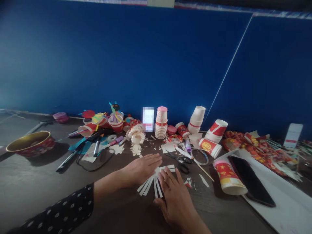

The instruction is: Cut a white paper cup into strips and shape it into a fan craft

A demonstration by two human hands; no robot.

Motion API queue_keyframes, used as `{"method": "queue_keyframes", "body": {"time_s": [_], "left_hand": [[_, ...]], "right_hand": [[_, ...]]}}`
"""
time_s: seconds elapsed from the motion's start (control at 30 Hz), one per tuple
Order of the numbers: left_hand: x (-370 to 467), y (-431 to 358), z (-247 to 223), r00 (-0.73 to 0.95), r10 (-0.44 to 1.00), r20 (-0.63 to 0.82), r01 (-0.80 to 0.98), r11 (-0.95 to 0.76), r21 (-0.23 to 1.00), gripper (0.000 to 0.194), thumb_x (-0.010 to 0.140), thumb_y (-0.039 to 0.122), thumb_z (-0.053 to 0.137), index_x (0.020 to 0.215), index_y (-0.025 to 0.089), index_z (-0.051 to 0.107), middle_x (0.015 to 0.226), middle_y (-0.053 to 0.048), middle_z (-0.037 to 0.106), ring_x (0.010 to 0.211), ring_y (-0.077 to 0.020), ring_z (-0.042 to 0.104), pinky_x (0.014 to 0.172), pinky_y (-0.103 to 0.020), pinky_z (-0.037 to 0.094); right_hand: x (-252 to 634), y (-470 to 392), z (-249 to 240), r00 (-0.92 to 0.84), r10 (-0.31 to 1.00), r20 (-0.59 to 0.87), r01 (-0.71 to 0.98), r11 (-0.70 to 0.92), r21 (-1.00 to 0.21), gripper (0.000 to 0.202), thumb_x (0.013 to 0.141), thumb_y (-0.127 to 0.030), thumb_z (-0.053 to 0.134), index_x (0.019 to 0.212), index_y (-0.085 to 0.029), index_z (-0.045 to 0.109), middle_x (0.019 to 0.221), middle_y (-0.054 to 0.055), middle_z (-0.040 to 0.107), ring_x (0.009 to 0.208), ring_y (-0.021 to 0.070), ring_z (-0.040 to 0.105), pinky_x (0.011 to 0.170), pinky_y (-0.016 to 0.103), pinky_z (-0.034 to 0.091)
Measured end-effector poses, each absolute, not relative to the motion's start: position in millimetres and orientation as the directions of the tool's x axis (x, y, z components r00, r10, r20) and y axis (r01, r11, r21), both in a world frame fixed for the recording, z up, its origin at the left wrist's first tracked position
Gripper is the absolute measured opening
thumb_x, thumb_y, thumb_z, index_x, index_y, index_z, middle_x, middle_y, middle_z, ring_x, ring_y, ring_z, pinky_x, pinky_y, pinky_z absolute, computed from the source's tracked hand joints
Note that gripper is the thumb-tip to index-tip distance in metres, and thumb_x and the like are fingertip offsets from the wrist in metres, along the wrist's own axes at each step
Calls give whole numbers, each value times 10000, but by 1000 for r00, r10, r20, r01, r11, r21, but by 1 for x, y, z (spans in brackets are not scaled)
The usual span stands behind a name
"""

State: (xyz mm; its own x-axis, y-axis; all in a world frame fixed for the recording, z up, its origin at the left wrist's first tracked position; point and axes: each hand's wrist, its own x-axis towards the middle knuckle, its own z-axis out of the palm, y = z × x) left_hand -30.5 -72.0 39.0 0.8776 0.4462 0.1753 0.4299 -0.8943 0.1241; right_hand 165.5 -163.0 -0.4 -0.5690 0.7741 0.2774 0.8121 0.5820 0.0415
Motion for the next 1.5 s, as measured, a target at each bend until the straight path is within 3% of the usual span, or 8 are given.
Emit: {"method": "queue_keyframes", "body": {"time_s": [0.1, 0.17, 0.6, 0.8, 0.9, 1.0, 1.17, 1.5], "left_hand": [[-29, -67, 23, 946, 319, 50, 313, -944, 106, 559, 910, 423, 319, 1361, 94, 296, 1422, -141, 307, 1337, -223, 201, 1081, -380, 193], [-32, -67, 13, 947, 321, 14, 316, -937, 148, 646, 893, 497, 307, 1392, 97, 220, 1446, -145, 241, 1346, -232, 164, 1083, -402, 172], [-35, -73, 10, 923, 385, 7, 366, -883, 294, 729, 854, 580, 305, 1414, 135, 162, 1464, -137, 173, 1356, -233, 110, 1094, -423, 77], [-36, -80, 20, 737, 673, 63, 562, -662, 496, 631, 923, 464, 127, 1415, 73, 79, 1477, -134, 95, 1357, -198, 28, 1101, -429, 92], [-43, -80, 31, 642, 752, 150, 561, -594, 576, 551, 939, 374, 129, 1410, 90, 147, 1471, -110, 164, 1354, -158, 95, 1103, -370, 158], [-48, -81, 39, 701, 688, 187, 554, -691, 465, 509, 907, 293, 297, 1373, 89, 279, 1450, -106, 248, 1348, -170, 151, 1102, -357, 183], [-45, -85, 30, 808, 588, 20, 562, -781, 273, 573, 852, 292, 448, 1371, 103, 294, 1434, -125, 274, 1336, -224, 197, 1098, -409, 171], [-56, -90, 15, 874, 485, 2, 446, -806, 389, 785, 833, 614, 325, 1429, 166, 78, 1473, -125, 128, 1355, -257, 88, 1102, -444, 58]], "right_hand": [[164, -163, -5, -586, 783, 208, 800, 600, -11, 599, 868, -437, 430, 1363, -111, 338, 1382, 140, 393, 1297, 308, 283, 1035, 543, 229], [165, -164, -8, -584, 793, 174, 800, 599, -42, 600, 877, -435, 413, 1372, -110, 317, 1395, 138, 369, 1297, 304, 287, 1032, 543, 241], [162, -164, -11, -543, 817, 194, 825, 562, -58, 551, 891, -406, 399, 1361, -122, 345, 1387, 131, 381, 1276, 292, 337, 1001, 517, 324], [172, -162, -10, -436, 824, 362, 879, 477, -25, 515, 912, -323, 365, 1362, -77, 317, 1392, 138, 377, 1315, 264, 262, 1029, 494, 283], [173, -162, -8, -427, 787, 446, 884, 468, 21, 522, 902, -309, 386, 1366, -82, 309, 1384, 142, 389, 1314, 278, 261, 1027, 521, 257], [169, -161, -5, -470, 752, 462, 862, 503, 57, 547, 894, -342, 411, 1373, -100, 305, 1368, 143, 415, 1299, 293, 291, 1023, 529, 256], [161, -156, -7, -585, 693, 421, 793, 597, 120, 627, 867, -465, 428, 1358, -84, 342, 1378, 176, 384, 1291, 335, 288, 996, 526, 300], [165, -146, -29, -640, 693, 331, 746, 664, 52, 759, 852, -554, 390, 1428, -136, 126, 1378, 146, 383, 1251, 304, 375, 956, 454, 377]]}}
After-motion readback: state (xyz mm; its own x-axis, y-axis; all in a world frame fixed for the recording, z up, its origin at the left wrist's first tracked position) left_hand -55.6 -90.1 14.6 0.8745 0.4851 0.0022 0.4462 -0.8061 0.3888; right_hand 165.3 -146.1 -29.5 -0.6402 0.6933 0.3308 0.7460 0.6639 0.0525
